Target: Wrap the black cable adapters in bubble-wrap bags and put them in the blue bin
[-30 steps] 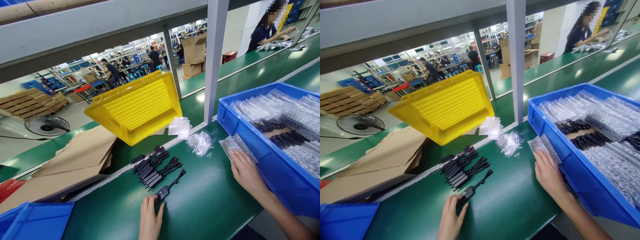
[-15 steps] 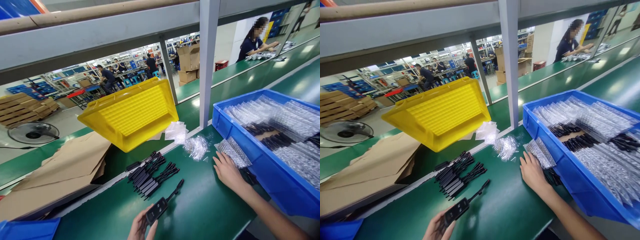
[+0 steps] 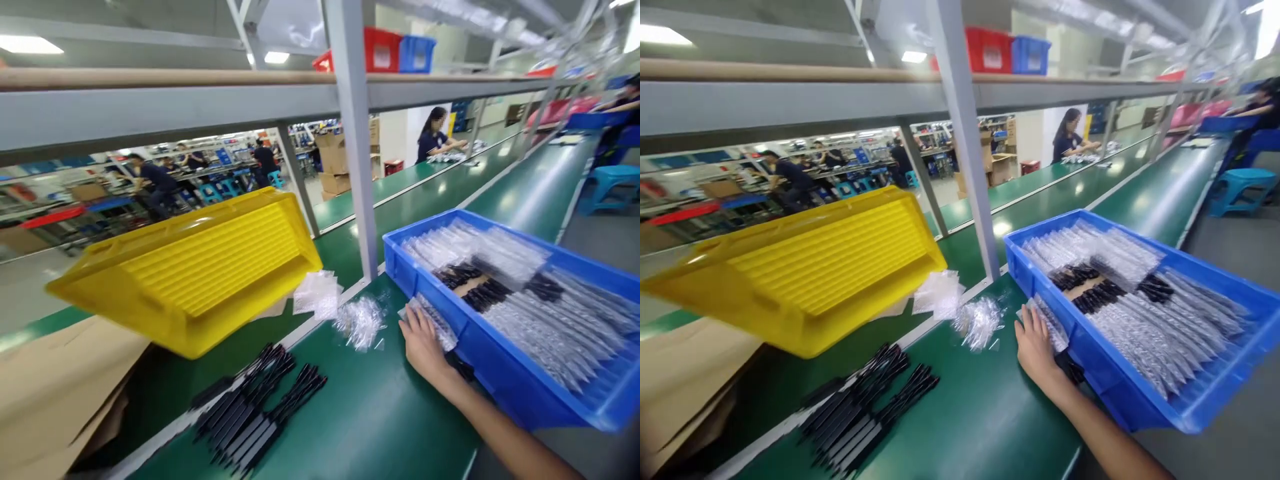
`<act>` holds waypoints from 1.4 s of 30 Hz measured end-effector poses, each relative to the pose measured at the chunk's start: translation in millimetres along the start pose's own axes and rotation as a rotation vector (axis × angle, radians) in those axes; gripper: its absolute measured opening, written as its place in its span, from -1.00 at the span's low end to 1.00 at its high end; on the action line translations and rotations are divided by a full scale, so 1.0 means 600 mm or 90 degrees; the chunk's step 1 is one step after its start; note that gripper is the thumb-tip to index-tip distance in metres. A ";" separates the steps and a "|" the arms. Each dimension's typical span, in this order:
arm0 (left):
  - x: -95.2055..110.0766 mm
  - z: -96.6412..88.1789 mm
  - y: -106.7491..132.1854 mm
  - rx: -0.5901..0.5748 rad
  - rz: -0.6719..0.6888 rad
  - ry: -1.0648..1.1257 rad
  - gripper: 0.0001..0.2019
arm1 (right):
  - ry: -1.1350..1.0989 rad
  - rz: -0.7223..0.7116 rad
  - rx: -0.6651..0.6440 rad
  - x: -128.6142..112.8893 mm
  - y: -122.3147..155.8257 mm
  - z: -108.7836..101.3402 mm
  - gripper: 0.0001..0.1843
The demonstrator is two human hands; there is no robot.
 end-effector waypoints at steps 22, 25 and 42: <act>-0.022 0.026 0.162 0.253 -0.036 0.251 -0.62 | -0.580 -0.530 -0.041 -0.226 0.154 -0.168 -0.70; -0.026 0.023 0.163 0.275 -0.026 0.231 -0.62 | -0.596 -0.520 -0.054 -0.229 0.156 -0.164 -0.69; -0.024 0.022 0.166 0.289 0.009 0.215 -0.60 | -0.627 -0.432 -0.112 -0.230 0.144 -0.153 -0.88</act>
Point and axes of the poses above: each hand's wrist, its own y-axis away from the middle knuckle, its own z-axis out of the palm, x = y × z, the point moved 4 cm from there along -y, towards the middle knuckle, and after that the axes turned 8 degrees about -x, right-handed, at the moved point
